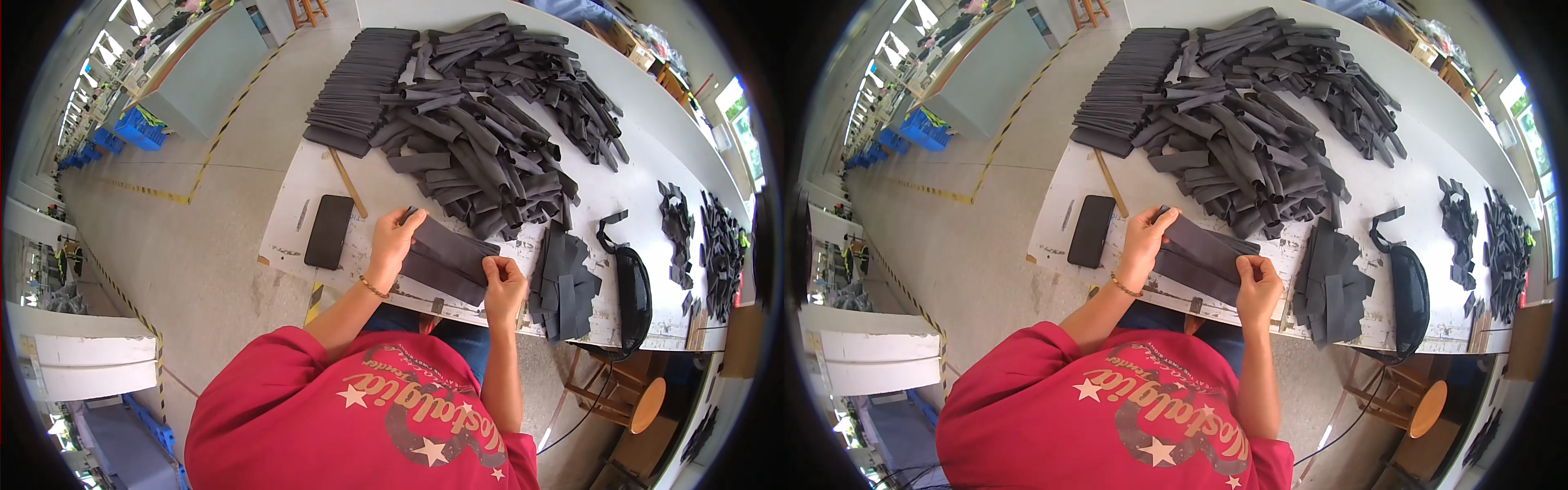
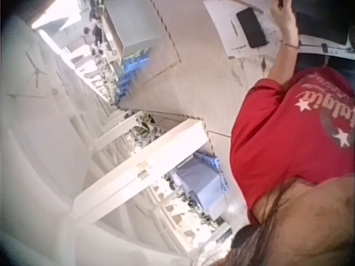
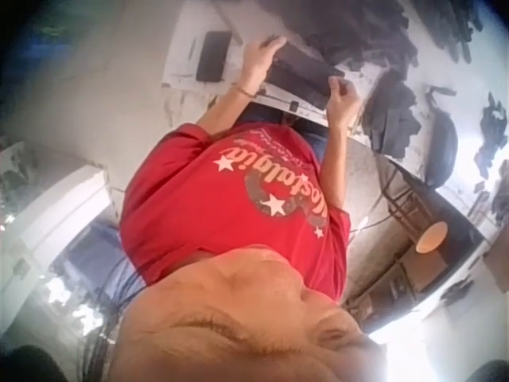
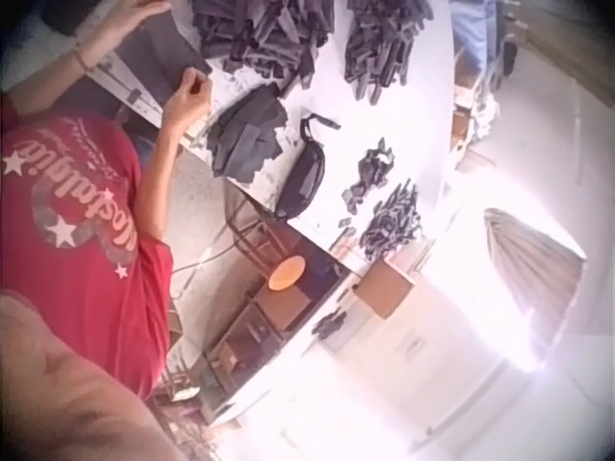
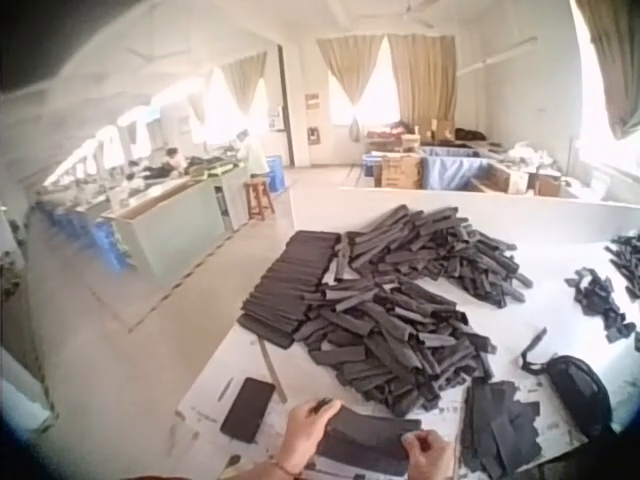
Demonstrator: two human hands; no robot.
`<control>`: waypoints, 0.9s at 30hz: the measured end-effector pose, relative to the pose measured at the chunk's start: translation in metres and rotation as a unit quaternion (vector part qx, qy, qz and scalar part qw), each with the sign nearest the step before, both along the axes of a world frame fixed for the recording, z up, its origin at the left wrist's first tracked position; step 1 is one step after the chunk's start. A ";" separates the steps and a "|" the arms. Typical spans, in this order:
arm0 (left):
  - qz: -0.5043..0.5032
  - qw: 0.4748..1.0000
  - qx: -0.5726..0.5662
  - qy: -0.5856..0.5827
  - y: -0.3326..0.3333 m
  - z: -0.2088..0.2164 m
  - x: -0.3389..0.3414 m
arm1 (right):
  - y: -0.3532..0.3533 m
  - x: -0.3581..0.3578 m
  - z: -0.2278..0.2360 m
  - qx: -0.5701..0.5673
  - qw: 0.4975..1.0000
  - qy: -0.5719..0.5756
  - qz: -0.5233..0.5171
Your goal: The recorder is inspecting and sorting thin grey and black foam or plastic strips at a workbench in a manufacturing environment.
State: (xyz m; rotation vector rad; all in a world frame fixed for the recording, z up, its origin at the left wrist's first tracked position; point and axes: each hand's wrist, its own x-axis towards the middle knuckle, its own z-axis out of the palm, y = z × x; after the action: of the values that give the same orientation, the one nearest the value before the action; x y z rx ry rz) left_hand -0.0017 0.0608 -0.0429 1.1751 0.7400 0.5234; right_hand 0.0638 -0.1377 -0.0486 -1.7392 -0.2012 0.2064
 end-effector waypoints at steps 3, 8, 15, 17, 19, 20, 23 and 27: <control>-0.011 0.999 0.037 0.021 0.003 -0.004 0.002 | 0.001 0.000 -0.004 -0.004 1.000 -0.002 -0.001; -0.009 0.995 0.087 0.046 0.016 -0.006 0.014 | 0.001 0.002 0.000 -0.007 1.000 0.003 0.012; 0.028 0.999 -0.038 -0.010 0.098 -0.015 0.094 | -0.002 0.001 -0.003 -0.122 0.991 -0.050 0.019; 0.029 0.996 -0.083 0.025 0.114 -0.022 0.129 | -0.014 0.001 -0.006 -0.205 0.966 -0.156 -0.004; 0.066 0.988 -0.129 0.048 0.123 -0.028 0.158 | -0.040 0.009 -0.009 -0.218 0.957 -0.171 -0.083; 0.087 0.987 -0.122 0.065 0.126 -0.029 0.170 | -0.058 0.016 -0.010 -0.259 0.936 -0.201 -0.127; 0.132 0.977 -0.126 0.113 0.124 -0.034 0.200 | -0.115 0.037 -0.017 -0.381 0.884 -0.177 -0.204; 0.119 0.985 -0.034 0.123 0.118 -0.040 0.220 | -0.144 0.052 -0.045 -0.608 0.750 -0.227 -0.124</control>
State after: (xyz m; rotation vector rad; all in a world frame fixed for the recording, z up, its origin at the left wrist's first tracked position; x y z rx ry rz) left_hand 0.2186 0.1784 -0.0829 1.1037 1.1122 0.5523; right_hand 0.1155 -0.2817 -0.0939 -3.0987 -0.1908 -0.4098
